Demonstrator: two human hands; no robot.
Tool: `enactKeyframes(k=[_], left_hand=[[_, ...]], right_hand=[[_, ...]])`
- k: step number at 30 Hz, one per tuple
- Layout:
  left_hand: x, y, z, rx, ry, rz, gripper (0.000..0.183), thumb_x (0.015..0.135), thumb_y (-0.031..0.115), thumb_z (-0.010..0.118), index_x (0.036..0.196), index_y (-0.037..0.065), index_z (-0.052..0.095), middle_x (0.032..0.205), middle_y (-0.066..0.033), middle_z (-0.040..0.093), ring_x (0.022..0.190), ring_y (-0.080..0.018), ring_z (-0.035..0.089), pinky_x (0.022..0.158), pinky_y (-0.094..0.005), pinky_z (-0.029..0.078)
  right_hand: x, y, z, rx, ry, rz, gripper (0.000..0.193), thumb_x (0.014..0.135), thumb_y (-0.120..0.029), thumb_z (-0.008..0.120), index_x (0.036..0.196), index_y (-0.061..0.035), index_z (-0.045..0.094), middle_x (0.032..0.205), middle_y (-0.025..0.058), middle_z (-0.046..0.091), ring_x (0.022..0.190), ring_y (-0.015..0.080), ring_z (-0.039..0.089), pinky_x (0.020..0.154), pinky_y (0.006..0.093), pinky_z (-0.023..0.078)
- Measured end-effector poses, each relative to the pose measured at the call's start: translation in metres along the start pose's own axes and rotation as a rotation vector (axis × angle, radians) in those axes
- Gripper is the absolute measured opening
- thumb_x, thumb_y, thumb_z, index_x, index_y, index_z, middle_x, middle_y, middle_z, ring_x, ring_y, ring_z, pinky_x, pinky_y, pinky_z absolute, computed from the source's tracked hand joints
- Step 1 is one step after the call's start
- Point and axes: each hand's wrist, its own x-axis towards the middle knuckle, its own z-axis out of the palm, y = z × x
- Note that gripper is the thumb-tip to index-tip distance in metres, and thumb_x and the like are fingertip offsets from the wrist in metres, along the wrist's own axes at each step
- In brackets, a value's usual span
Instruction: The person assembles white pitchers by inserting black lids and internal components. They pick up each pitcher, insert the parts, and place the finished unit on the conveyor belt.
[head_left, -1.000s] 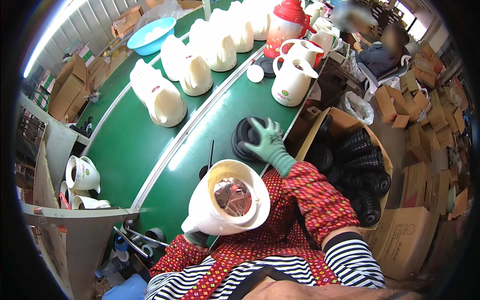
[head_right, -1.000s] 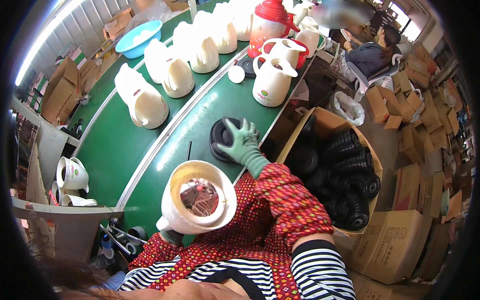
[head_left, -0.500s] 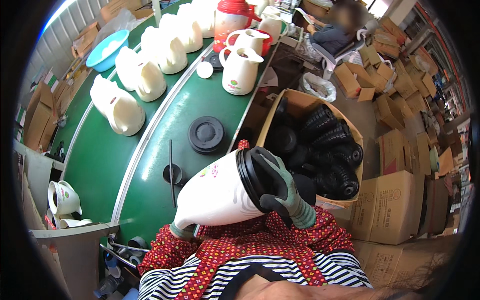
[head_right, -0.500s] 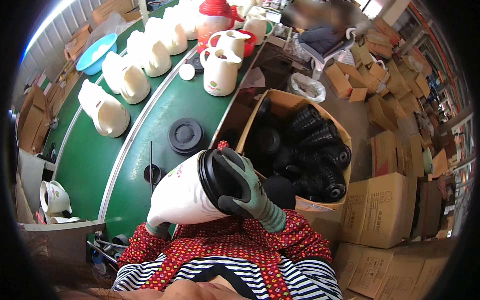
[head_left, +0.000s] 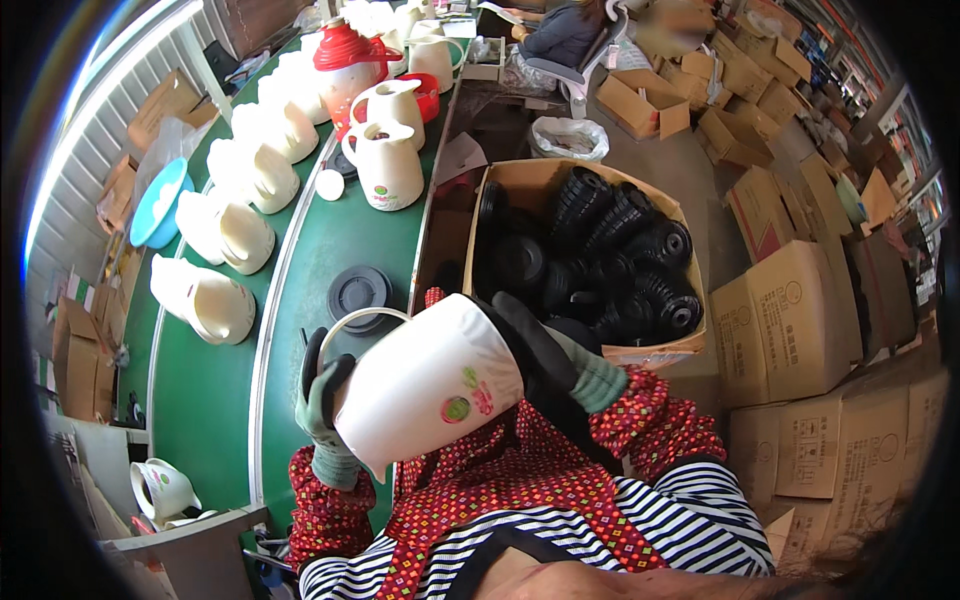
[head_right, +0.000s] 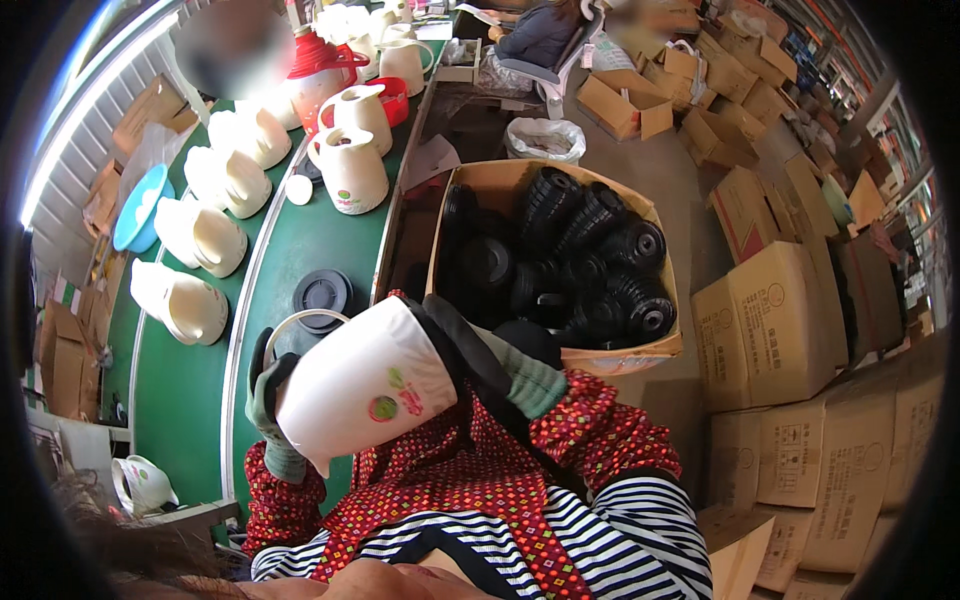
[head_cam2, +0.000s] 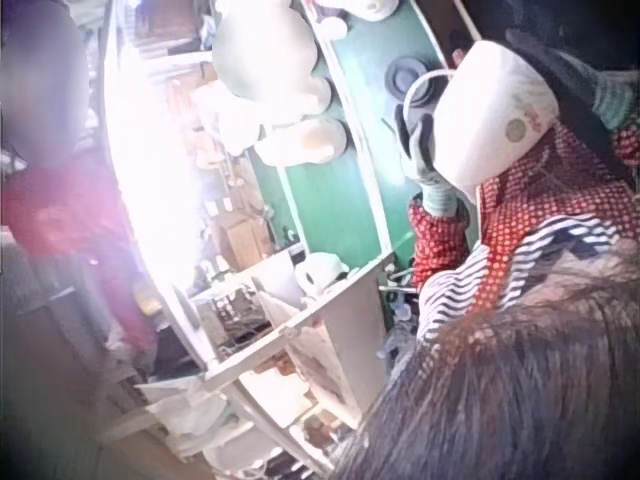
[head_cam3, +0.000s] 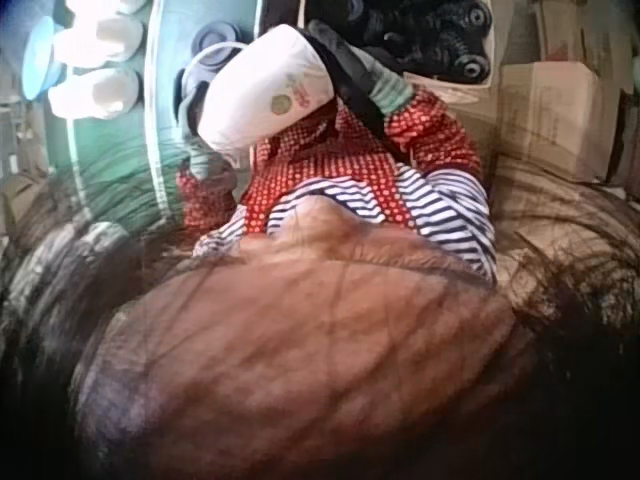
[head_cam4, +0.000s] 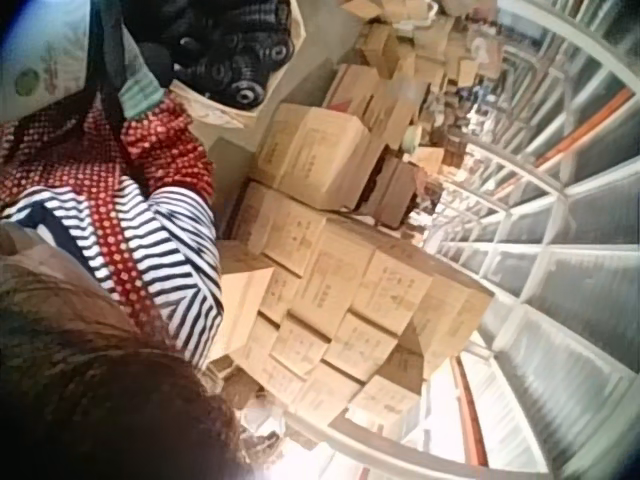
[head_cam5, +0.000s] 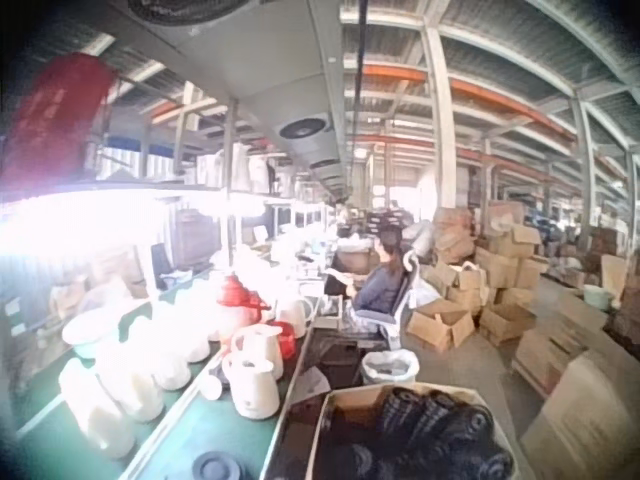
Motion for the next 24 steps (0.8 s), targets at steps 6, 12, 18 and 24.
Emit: enactKeyframes(k=[6,12,18,24], left_hand=[[-0.034,-0.011,0.017,-1.015,-0.189,-0.821,0.03,0.105,0.014,0.055,0.131,-0.002,0.058,0.128,-0.0182,0.069,0.116,-0.0302,0.069,0.096,-0.0459,0.059],[-0.049,-0.014,0.025,-0.999,-0.215,-0.846,0.031,0.106,0.014,0.054,0.132,-0.001,0.059,0.128,-0.0176,0.069,0.115,-0.0292,0.069,0.095,-0.0445,0.059],[-0.047,0.0,0.045,-1.069,-0.261,-0.899,0.031,0.106,0.015,0.054,0.132,-0.001,0.059,0.128,-0.0172,0.069,0.115,-0.0287,0.069,0.095,-0.044,0.059],[-0.035,0.007,0.045,-1.003,-0.209,-0.84,0.032,0.106,0.015,0.053,0.133,-0.001,0.059,0.128,-0.0169,0.069,0.114,-0.0281,0.069,0.095,-0.0435,0.059]], right_hand=[[-0.018,0.004,0.007,-0.867,-0.054,-0.663,0.061,0.117,-0.029,0.039,0.167,-0.0009,0.019,0.173,0.012,0.022,0.158,0.02,0.027,0.13,0.0334,0.021],[0.0,0.028,-0.011,-0.605,-0.071,-0.543,0.056,0.115,-0.018,0.041,0.167,-0.0027,0.022,0.17,0.0102,0.029,0.154,0.019,0.034,0.129,0.0334,0.026],[-0.023,0.014,0.03,-1.38,0.106,-0.944,0.081,0.092,-0.051,0.071,0.156,-0.0072,0.049,0.157,0.0328,0.038,0.146,0.0509,0.037,0.121,0.0562,0.029],[-0.035,-0.004,0.031,-1.451,-0.091,-0.994,0.082,0.095,-0.044,0.07,0.16,-0.0037,0.041,0.167,0.0273,0.027,0.153,0.0457,0.03,0.126,0.054,0.024]])
